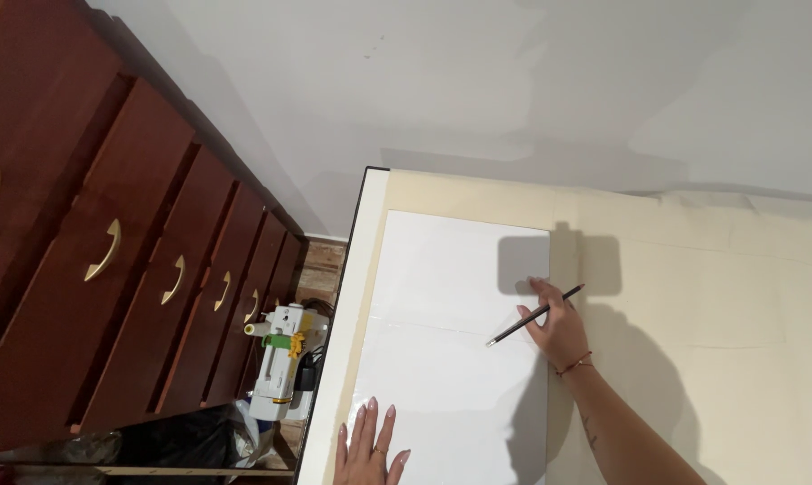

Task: Tracing the outline of a rectangular board onto fabric using a pencil

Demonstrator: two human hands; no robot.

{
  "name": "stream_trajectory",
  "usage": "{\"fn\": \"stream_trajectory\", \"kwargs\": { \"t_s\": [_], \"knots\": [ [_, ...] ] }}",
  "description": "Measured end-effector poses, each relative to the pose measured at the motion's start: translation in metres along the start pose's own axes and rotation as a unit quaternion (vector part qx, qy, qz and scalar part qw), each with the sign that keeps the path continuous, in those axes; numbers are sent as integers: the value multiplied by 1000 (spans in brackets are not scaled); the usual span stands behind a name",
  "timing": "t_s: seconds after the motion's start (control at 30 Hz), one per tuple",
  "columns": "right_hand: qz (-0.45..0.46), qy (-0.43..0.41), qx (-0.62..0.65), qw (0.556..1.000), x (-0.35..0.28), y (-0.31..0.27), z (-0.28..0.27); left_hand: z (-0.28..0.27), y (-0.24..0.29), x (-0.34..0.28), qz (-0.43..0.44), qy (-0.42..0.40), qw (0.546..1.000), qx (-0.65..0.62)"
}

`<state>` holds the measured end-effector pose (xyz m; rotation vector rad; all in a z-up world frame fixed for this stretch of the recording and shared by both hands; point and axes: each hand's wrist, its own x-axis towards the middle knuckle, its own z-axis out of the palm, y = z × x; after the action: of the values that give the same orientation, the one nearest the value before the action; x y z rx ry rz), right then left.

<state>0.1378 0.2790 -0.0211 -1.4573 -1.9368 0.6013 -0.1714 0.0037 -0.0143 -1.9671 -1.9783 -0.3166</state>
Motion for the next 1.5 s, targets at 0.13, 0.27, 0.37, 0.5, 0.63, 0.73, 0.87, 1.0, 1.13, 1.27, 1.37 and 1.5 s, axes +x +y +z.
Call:
{"fn": "stream_trajectory", "kwargs": {
  "t_s": [0.13,0.27,0.37,0.5,0.63,0.73,0.87,1.0,1.13,1.27,1.37,1.5],
  "knots": [
    [-8,1,6,1000,2,-2,0,2,0,-1,-7,1,1000,-20],
    [-6,-6,-14,1000,1,-1,-1,1,-1,-2,-13,-7,999,-33],
    [7,-10,-11,1000,1,-1,-1,-4,-4,4,-8,-11,1000,-25],
    [18,-14,-18,1000,1,4,1,-6,-6,7,6,-11,1000,-8],
    [17,-17,-30,999,1,4,1,-2,-5,3,0,-7,1000,-16],
    [21,-15,-21,999,1,2,1,-2,-6,3,0,-10,1000,-16],
    [-4,8,-10,1000,1,3,0,2,-5,0,-17,-18,999,-42],
    [20,-2,5,1000,1,0,-1,0,-5,4,-17,-4,998,-54],
    [11,-2,-5,1000,1,-1,-2,0,-6,3,-15,-10,998,-53],
    [-2,-2,-14,1000,1,0,-1,1,-7,0,-21,-25,997,-63],
    [-10,1,-6,1000,0,1,0,1,-9,0,-19,-29,996,-79],
    [14,-15,-2,1000,0,1,-3,1,-7,0,-24,-29,995,-94]
  ]
}}
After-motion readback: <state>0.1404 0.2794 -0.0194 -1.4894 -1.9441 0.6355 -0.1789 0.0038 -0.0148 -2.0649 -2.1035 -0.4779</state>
